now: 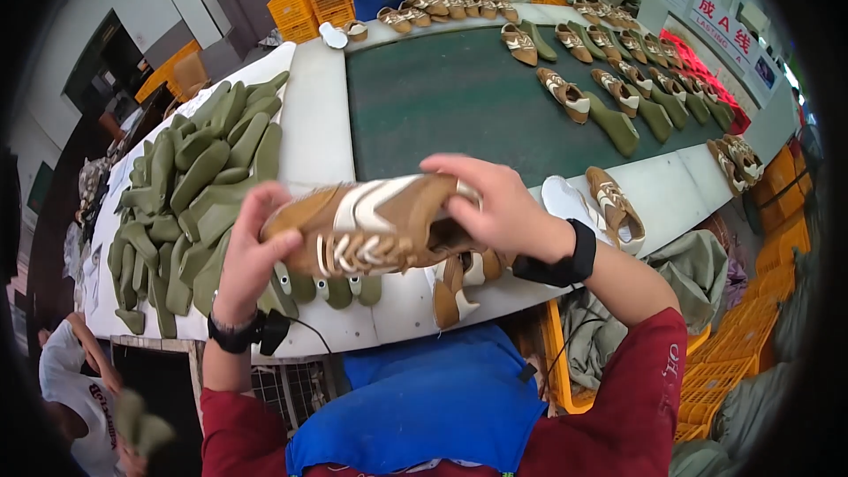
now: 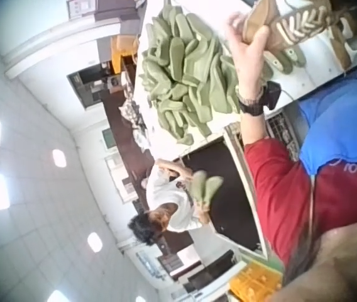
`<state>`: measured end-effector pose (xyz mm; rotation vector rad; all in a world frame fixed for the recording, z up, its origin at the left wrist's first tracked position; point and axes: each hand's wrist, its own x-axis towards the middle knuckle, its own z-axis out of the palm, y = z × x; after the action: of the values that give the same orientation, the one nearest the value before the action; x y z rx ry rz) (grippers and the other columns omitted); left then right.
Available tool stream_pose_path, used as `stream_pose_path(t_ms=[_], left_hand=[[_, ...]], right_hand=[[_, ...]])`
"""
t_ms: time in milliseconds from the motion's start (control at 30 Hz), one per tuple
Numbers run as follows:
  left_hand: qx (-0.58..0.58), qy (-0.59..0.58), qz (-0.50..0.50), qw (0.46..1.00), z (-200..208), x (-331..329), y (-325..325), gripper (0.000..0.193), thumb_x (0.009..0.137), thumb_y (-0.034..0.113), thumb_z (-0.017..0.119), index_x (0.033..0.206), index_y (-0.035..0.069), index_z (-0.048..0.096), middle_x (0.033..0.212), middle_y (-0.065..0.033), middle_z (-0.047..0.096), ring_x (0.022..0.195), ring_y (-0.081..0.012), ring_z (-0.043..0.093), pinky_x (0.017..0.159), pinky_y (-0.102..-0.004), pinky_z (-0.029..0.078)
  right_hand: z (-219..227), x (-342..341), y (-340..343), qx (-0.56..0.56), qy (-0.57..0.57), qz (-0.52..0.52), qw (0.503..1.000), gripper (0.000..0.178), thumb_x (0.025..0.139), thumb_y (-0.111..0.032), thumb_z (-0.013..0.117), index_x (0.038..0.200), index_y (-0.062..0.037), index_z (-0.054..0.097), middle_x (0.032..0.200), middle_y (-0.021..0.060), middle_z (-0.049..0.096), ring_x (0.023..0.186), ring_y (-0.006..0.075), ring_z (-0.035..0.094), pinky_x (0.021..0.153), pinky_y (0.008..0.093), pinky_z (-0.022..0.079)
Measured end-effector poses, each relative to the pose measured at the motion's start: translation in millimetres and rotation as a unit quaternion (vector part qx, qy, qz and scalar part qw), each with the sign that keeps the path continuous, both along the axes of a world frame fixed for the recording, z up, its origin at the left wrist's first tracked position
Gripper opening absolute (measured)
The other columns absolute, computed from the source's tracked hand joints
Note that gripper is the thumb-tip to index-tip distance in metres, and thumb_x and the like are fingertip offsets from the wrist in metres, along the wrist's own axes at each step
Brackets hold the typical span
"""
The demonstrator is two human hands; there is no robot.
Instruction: The recorder is inserting green shoe lasts into sneakers and placing them on a conveyor belt in a factory setting.
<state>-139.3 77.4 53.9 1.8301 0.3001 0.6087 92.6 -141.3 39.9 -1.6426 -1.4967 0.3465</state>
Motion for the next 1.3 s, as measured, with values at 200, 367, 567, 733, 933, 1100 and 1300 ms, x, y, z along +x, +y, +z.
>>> stream_pose_path(t_ms=[200, 367, 567, 733, 933, 1100, 1300], left_hand=[[0.16, -0.015, 0.109, 0.981, -50, 5, -31, 0.083, 0.075, 0.019, 0.072, 0.14, 0.004, 0.022, 0.142, -0.0212, 0.024, 0.132, -0.0299, 0.03, 0.101, -0.0384, 0.036], [0.108, -0.04, 0.099, 0.988, -88, 20, -56, 0.08, 0.078, 0.016, 0.067, 0.14, 0.001, 0.019, 0.142, -0.0257, 0.022, 0.13, -0.0321, 0.032, 0.104, -0.0366, 0.032], [-0.2, -0.13, 0.159, 0.958, -95, -16, -25, 0.059, 0.082, -0.002, 0.051, 0.137, 0.003, 0.027, 0.132, -0.0162, 0.04, 0.117, -0.0213, 0.046, 0.098, -0.0325, 0.037], [-0.123, -0.171, 0.355, 0.911, -109, -76, 8, 0.058, 0.084, 0.0, 0.052, 0.136, 0.004, 0.027, 0.127, -0.0168, 0.046, 0.113, -0.0228, 0.048, 0.096, -0.0323, 0.038], [-0.1, -0.161, 0.403, 0.895, -116, -129, -1, 0.06, 0.083, -0.003, 0.049, 0.138, 0.005, 0.025, 0.128, -0.0171, 0.045, 0.114, -0.0239, 0.047, 0.098, -0.0338, 0.036], [-0.162, -0.168, 0.333, 0.914, -113, -118, -8, 0.062, 0.082, -0.001, 0.051, 0.139, 0.006, 0.026, 0.129, -0.0159, 0.044, 0.114, -0.024, 0.046, 0.099, -0.0336, 0.034], [-0.178, -0.154, 0.274, 0.933, -95, -115, 0, 0.07, 0.08, 0.007, 0.06, 0.139, 0.005, 0.023, 0.13, -0.0163, 0.045, 0.116, -0.025, 0.047, 0.101, -0.0359, 0.033]], right_hand=[[-25, -42, 25, -0.138, 0.406, -0.034, 0.903, 0.059, 0.092, -0.022, 0.051, 0.142, -0.0126, 0.02, 0.122, 0.0083, 0.047, 0.106, 0.0149, 0.047, 0.09, 0.0336, 0.041], [-37, -69, 40, -0.188, 0.447, -0.017, 0.874, 0.07, 0.091, -0.028, 0.054, 0.144, -0.0129, 0.012, 0.117, 0.0062, 0.051, 0.104, 0.0135, 0.05, 0.086, 0.0365, 0.045], [-62, -51, 70, -0.252, 0.287, 0.068, 0.922, 0.06, 0.092, -0.036, 0.049, 0.14, -0.0084, 0.027, 0.118, 0.0086, 0.052, 0.096, 0.0153, 0.056, 0.075, 0.0298, 0.049], [-93, -79, 120, -0.371, 0.013, 0.096, 0.923, 0.06, 0.087, -0.042, 0.053, 0.136, -0.0116, 0.035, 0.078, 0.0173, 0.064, 0.07, 0.0227, 0.064, 0.063, 0.0335, 0.051], [-153, -127, 146, -0.284, -0.132, 0.075, 0.947, 0.03, 0.077, -0.027, 0.056, 0.101, -0.0097, 0.049, 0.074, 0.0194, 0.063, 0.074, 0.0375, 0.062, 0.066, 0.0475, 0.048], [-159, -91, 143, -0.171, -0.024, 0.02, 0.985, 0.017, 0.078, -0.024, 0.054, 0.091, -0.0127, 0.05, 0.061, 0.0107, 0.056, 0.058, 0.0296, 0.058, 0.053, 0.044, 0.044], [-82, 9, 144, -0.194, 0.781, -0.011, 0.594, 0.023, 0.084, -0.025, 0.052, 0.067, -0.0168, 0.038, 0.056, -0.0075, 0.03, 0.04, 0.0004, 0.024, 0.032, 0.0154, 0.019]])
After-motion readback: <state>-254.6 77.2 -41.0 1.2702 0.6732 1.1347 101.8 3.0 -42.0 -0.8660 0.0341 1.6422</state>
